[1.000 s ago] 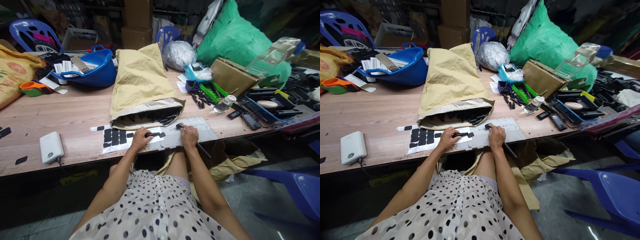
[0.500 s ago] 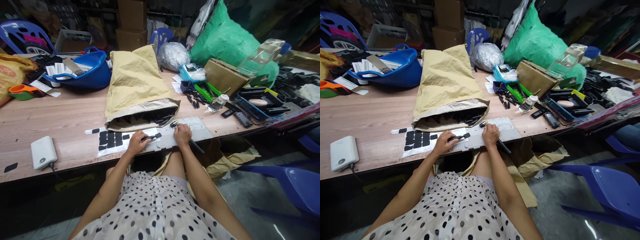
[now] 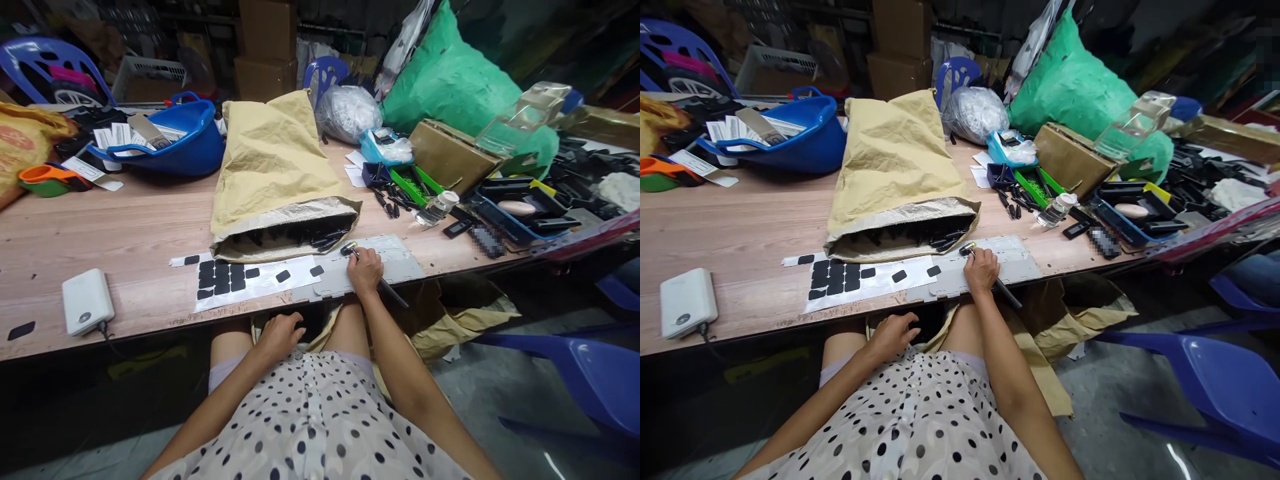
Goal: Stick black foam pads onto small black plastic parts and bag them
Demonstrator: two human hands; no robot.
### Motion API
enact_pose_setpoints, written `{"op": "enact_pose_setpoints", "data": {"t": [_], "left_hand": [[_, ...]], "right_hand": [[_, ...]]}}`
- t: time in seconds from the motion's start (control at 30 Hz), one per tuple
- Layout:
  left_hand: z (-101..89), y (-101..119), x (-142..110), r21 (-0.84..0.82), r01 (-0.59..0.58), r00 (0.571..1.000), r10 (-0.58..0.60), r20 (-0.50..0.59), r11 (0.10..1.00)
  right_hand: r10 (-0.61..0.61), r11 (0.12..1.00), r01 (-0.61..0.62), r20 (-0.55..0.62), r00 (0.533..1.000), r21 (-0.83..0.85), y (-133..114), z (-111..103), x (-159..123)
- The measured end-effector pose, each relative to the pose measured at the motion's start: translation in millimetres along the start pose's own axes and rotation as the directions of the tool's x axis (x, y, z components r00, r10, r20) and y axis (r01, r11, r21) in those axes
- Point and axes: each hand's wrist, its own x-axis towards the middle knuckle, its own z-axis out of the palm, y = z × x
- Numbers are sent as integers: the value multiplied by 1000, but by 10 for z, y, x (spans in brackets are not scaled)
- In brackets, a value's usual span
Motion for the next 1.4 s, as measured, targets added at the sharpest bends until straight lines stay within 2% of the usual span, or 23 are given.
{"op": "enact_pose_setpoints", "data": {"t": [0.07, 0.13, 0.17, 0.2, 0.27, 0.33, 0.37, 0.4, 0.5, 0.53, 0.67, 0.73, 0.83, 0.9, 0.93, 1.0, 1.1, 1.17, 1.27, 1.4], "left_hand": [[-139, 53, 127, -96, -8, 998, 2, -58, 995], [-329, 69, 327, -157, 15, 978, -47, -202, 987], [-434, 49, 450, -164, 40, 949, -89, -303, 986], [-541, 9, 582, -160, 76, 900, -137, -414, 984], [-747, -119, 849, -144, 190, 743, -238, -626, 971], [-928, -275, 1080, -170, 323, 613, -343, -712, 931], [-1005, -348, 1173, -196, 391, 584, -407, -702, 899], [-1072, -412, 1249, -214, 448, 585, -466, -664, 868], [-1216, -523, 1382, -194, 580, 641, -590, -490, 791], [-1245, -531, 1400, -170, 616, 642, -615, -457, 769], [-1290, -460, 1381, -98, 723, 568, -669, -480, 684], [-1299, -386, 1313, -75, 733, 558, -660, -503, 677], [-1319, -252, 1124, -21, 730, 575, -629, -523, 684], [-1316, -157, 952, 33, 717, 610, -603, -515, 697], [-1302, -112, 864, 61, 698, 640, -582, -502, 714], [-1241, -41, 708, 116, 616, 730, -508, -458, 779], [-1079, -2, 577, 181, 410, 876, -330, -352, 894], [-959, -23, 566, 206, 283, 932, -218, -288, 937], [-813, -83, 623, 205, 121, 966, -68, -250, 971], [-687, -137, 734, 162, -37, 954, 84, -288, 986]], "right_hand": [[10, 1000, -10, 15, 1000, 4, -10, -10, -1], [18, 1000, -18, 29, 999, 4, -23, -26, -2], [20, 1000, -20, 34, 999, 3, -30, -33, -2], [22, 1000, -22, 38, 999, 1, -37, -41, -2], [22, 1000, -21, 47, 999, -3, -51, -54, -2], [22, 1000, -22, 58, 998, -9, -63, -65, -1], [25, 1000, -24, 64, 998, -14, -69, -70, -1], [28, 999, -26, 71, 997, -21, -76, -75, 0], [36, 999, -32, 84, 996, -42, -93, -88, 0], [36, 998, -32, 85, 996, -47, -98, -92, -1], [43, 997, -37, 85, 995, -64, -110, -99, -3], [44, 997, -38, 87, 995, -70, -109, -99, -3], [38, 998, -33, 83, 996, -62, -99, -92, -2], [34, 998, -30, 74, 997, -53, -87, -81, -4], [32, 998, -29, 68, 997, -50, -81, -74, -5], [28, 999, -26, 56, 998, -47, -69, -60, -8], [22, 999, -20, 39, 999, -42, -55, -44, -10], [21, 999, -19, 33, 999, -37, -49, -41, -9], [19, 999, -18, 35, 999, -30, -47, -46, -5], [32, 999, -30, 58, 998, -32, -64, -66, -6]]}}
